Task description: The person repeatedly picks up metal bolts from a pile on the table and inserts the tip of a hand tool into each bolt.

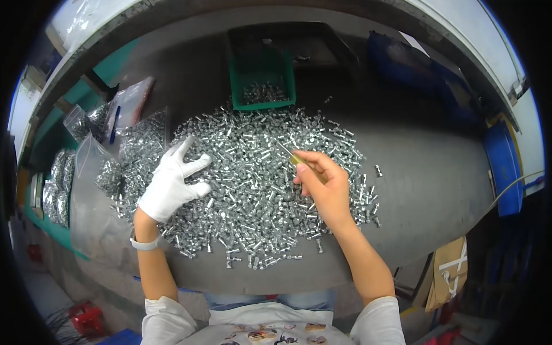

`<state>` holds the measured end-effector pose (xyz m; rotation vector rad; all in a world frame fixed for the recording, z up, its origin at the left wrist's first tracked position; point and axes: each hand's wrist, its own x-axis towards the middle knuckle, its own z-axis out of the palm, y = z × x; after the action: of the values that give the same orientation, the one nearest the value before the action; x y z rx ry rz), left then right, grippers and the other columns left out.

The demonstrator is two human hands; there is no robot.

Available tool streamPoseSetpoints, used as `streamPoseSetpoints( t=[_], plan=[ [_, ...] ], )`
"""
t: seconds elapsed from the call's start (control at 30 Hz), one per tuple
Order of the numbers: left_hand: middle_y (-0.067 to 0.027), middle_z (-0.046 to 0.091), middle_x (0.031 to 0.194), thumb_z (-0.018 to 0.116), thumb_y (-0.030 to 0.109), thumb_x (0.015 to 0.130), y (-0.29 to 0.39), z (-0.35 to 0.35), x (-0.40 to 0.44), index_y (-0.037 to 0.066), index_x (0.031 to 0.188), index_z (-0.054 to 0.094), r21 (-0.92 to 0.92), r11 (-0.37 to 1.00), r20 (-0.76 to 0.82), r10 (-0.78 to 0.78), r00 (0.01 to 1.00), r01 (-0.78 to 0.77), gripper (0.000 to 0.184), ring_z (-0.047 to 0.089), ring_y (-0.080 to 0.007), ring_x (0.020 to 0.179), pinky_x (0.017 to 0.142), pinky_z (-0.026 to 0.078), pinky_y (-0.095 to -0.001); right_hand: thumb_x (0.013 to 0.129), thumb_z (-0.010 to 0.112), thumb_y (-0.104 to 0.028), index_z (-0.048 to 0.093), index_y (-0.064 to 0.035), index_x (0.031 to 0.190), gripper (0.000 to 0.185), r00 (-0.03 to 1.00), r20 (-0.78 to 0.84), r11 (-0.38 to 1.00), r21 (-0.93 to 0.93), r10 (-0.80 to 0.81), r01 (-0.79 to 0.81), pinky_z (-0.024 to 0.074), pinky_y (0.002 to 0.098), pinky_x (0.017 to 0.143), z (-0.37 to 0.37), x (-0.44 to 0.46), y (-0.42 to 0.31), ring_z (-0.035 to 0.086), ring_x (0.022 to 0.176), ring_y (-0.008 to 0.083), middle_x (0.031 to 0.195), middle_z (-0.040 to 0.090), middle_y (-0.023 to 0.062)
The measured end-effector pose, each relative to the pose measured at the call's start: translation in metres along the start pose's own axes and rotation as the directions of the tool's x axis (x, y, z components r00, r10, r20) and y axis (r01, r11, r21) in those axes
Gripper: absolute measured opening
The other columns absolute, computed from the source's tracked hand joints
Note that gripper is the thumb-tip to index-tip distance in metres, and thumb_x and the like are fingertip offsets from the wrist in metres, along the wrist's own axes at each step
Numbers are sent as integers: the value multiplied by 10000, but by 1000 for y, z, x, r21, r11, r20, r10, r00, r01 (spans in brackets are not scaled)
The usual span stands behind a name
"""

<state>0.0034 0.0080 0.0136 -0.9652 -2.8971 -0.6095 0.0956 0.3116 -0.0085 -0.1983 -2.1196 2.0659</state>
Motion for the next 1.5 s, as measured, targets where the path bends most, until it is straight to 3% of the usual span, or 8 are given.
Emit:
streamPoseSetpoints(
  t=[0.53,0.6,0.73,0.87,1.0,1.13,1.3,1.5],
  plan=[
    [-202,643,1271,716,186,832,6,24,9,100,1012,775,-30,999,-238,34,971,-42,207,586,-352,1204,1022,473,-385,973,607,-125,637,2,1216,276,998,60,1000,1,14,-14,460,205,602,11,-7,-4,604,787,55,946,678,38],
    [-173,687,1195,702,174,864,16,20,9,75,1005,769,-333,941,-294,-161,942,57,184,648,-296,1105,954,512,-351,973,610,-130,637,1,1215,277,998,63,1000,-2,6,-6,465,207,606,11,-7,-5,609,792,58,951,680,39],
    [-111,711,1040,608,205,992,25,10,4,-10,1125,670,-950,304,-66,-409,910,68,260,684,-151,860,731,538,-219,970,621,-137,641,-6,1219,282,997,78,1000,-11,-5,6,480,208,615,12,-9,-4,619,808,62,967,684,42],
    [-109,634,1057,561,169,1021,18,16,2,-15,1289,532,-828,-556,172,-114,979,81,326,587,-96,734,587,466,-153,964,633,-135,646,-18,1226,287,995,94,1000,-23,-16,18,488,206,616,13,-10,0,627,817,60,976,690,47],
    [-124,626,1129,572,97,1005,19,24,7,-36,1306,512,-768,-614,262,-37,964,185,335,594,-92,829,617,488,-156,961,639,-130,647,-28,1231,289,995,98,999,-46,-10,14,489,203,612,13,-11,0,632,813,58,971,695,49],
    [-208,609,1284,555,88,1006,42,19,5,-43,1280,535,-965,-204,223,-308,925,165,305,665,-210,1072,769,579,-218,961,638,-128,645,-29,1235,291,994,100,998,-50,-33,38,502,214,629,14,-11,1,641,819,67,973,699,51],
    [-226,680,1135,562,148,1001,51,18,4,-12,1251,573,-954,147,217,-264,940,262,296,703,-193,748,605,576,-245,928,659,-95,667,-22,1198,280,982,105,969,-178,-154,171,530,250,692,17,-17,-6,675,835,113,985,721,83],
    [-87,725,992,603,108,963,67,34,-5,60,1259,650,-850,506,74,-165,984,149,303,696,-120,761,655,553,-222,826,727,-30,708,-36,1128,302,879,221,788,-390,-422,477,530,272,684,26,-28,-10,697,771,172,936,730,115]
  ],
)
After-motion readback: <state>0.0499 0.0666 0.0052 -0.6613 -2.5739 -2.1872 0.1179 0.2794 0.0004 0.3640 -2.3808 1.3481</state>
